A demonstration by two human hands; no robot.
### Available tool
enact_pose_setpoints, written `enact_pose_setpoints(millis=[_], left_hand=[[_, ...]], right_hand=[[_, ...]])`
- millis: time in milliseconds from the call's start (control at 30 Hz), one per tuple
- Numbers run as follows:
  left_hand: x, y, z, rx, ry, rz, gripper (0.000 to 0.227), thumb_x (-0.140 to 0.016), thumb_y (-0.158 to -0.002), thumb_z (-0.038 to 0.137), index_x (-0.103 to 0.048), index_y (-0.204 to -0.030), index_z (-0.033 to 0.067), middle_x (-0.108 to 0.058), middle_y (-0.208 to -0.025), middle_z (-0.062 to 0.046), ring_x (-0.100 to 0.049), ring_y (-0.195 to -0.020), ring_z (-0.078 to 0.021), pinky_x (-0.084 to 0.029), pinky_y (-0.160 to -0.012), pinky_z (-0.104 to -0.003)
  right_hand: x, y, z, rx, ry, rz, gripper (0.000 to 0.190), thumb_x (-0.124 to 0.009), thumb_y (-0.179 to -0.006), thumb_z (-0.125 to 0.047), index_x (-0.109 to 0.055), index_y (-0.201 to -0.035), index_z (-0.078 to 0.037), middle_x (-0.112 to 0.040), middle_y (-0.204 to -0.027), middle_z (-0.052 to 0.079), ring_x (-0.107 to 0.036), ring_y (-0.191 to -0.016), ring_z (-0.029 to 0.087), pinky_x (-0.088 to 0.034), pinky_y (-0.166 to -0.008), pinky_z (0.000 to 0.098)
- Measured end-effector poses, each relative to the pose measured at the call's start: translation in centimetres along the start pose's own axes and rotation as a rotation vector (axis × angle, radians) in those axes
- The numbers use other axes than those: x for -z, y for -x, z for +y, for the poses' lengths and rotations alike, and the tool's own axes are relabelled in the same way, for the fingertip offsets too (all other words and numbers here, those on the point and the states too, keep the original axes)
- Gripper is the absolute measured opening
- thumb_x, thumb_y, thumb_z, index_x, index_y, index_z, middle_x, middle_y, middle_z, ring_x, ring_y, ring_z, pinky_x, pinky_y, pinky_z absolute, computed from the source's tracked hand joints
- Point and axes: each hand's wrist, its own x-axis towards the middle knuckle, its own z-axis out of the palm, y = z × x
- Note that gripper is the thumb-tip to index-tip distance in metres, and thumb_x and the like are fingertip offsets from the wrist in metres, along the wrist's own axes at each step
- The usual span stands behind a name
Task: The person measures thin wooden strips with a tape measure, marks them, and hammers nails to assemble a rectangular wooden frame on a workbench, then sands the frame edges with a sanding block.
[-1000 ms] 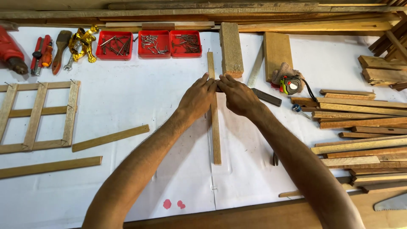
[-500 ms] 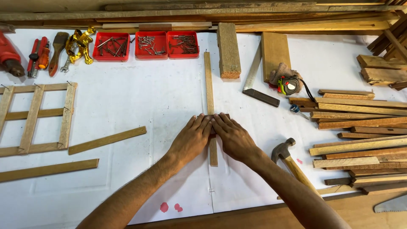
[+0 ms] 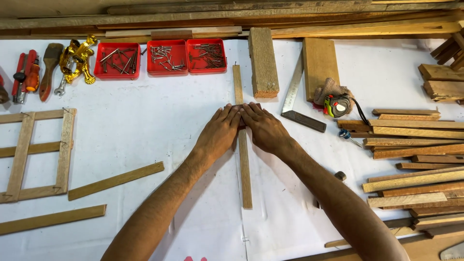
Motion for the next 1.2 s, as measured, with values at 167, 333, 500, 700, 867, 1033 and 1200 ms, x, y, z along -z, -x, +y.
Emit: enact_pose_setpoints(millis=[167, 333, 500, 700, 867, 1033, 1200], left_hand=[[1.2, 0.8, 0.5, 0.062, 0.155, 0.018, 0.056, -0.057, -0.101, 0.03, -0.047, -0.145, -0.0033, -0.044, -0.156, -0.02, -0.036, -0.147, -0.0373, -0.033, -0.118, -0.053], [2.5, 2.4, 2.3, 0.096, 0.153, -0.028, 0.079, -0.055, -0.097, 0.057, -0.045, -0.144, -0.0045, -0.043, -0.152, -0.021, -0.034, -0.145, -0.0398, -0.03, -0.116, -0.057], [0.6, 3.5, 4.0, 0.199, 0.128, -0.02, 0.062, -0.056, -0.102, 0.051, -0.054, -0.144, 0.0066, -0.053, -0.154, -0.01, -0.039, -0.151, -0.0363, -0.033, -0.124, -0.059], [6.8, 3.9, 5.0, 0.181, 0.162, -0.354, 0.126, -0.071, -0.067, 0.086, -0.035, -0.151, 0.0005, -0.032, -0.16, -0.017, -0.02, -0.151, -0.0393, -0.021, -0.119, -0.066], [3.8, 2.0, 2.8, 0.214, 0.225, -0.292, 0.14, -0.072, -0.057, 0.092, -0.032, -0.154, -0.0009, -0.026, -0.164, -0.018, -0.017, -0.153, -0.0406, -0.021, -0.118, -0.069], [3.9, 0.2, 1.3, 0.218, 0.241, -0.302, 0.144, -0.071, -0.054, 0.094, -0.03, -0.153, -0.0016, -0.02, -0.164, -0.019, -0.014, -0.151, -0.0413, -0.017, -0.117, -0.069], [4.4, 0.6, 2.0, 0.206, 0.165, -0.23, 0.137, -0.07, -0.056, 0.093, -0.04, -0.148, -0.0036, -0.035, -0.159, -0.02, -0.02, -0.152, -0.0381, -0.012, -0.119, -0.071]], right_hand=[[-0.6, -0.1, -0.4, -0.064, 0.019, -0.03, 0.05, -0.052, -0.098, -0.002, -0.05, -0.147, -0.004, -0.049, -0.155, 0.014, -0.04, -0.146, 0.03, -0.034, -0.12, 0.0471], [1.2, 1.6, -2.9, -0.105, 0.014, -0.085, 0.059, -0.059, -0.09, -0.008, -0.046, -0.148, -0.004, -0.044, -0.155, 0.013, -0.036, -0.146, 0.032, -0.033, -0.118, 0.0482], [0.7, 3.9, -3.6, -0.076, 0.049, -0.097, 0.051, -0.052, -0.097, -0.001, -0.05, -0.147, -0.007, -0.046, -0.158, 0.01, -0.039, -0.148, 0.03, -0.035, -0.12, 0.0463], [1.1, 4.6, -4.3, -0.074, 0.007, -0.091, 0.057, -0.053, -0.092, 0.003, -0.048, -0.148, -0.004, -0.046, -0.156, 0.013, -0.039, -0.147, 0.028, -0.032, -0.121, 0.0463], [0.3, 1.9, -2.0, -0.079, -0.031, -0.071, 0.055, -0.052, -0.095, 0.002, -0.048, -0.148, -0.006, -0.047, -0.157, 0.011, -0.037, -0.148, 0.03, -0.033, -0.121, 0.0453], [-0.1, -0.6, -0.3, -0.053, -0.014, -0.064, 0.053, -0.054, -0.095, 0.0, -0.049, -0.148, -0.004, -0.046, -0.157, 0.012, -0.037, -0.148, 0.031, -0.034, -0.121, 0.0459], [-0.2, -0.2, -0.5, -0.049, 0.015, -0.05, 0.054, -0.055, -0.094, -0.001, -0.049, -0.148, -0.005, -0.047, -0.156, 0.012, -0.038, -0.148, 0.031, -0.034, -0.121, 0.0457]])
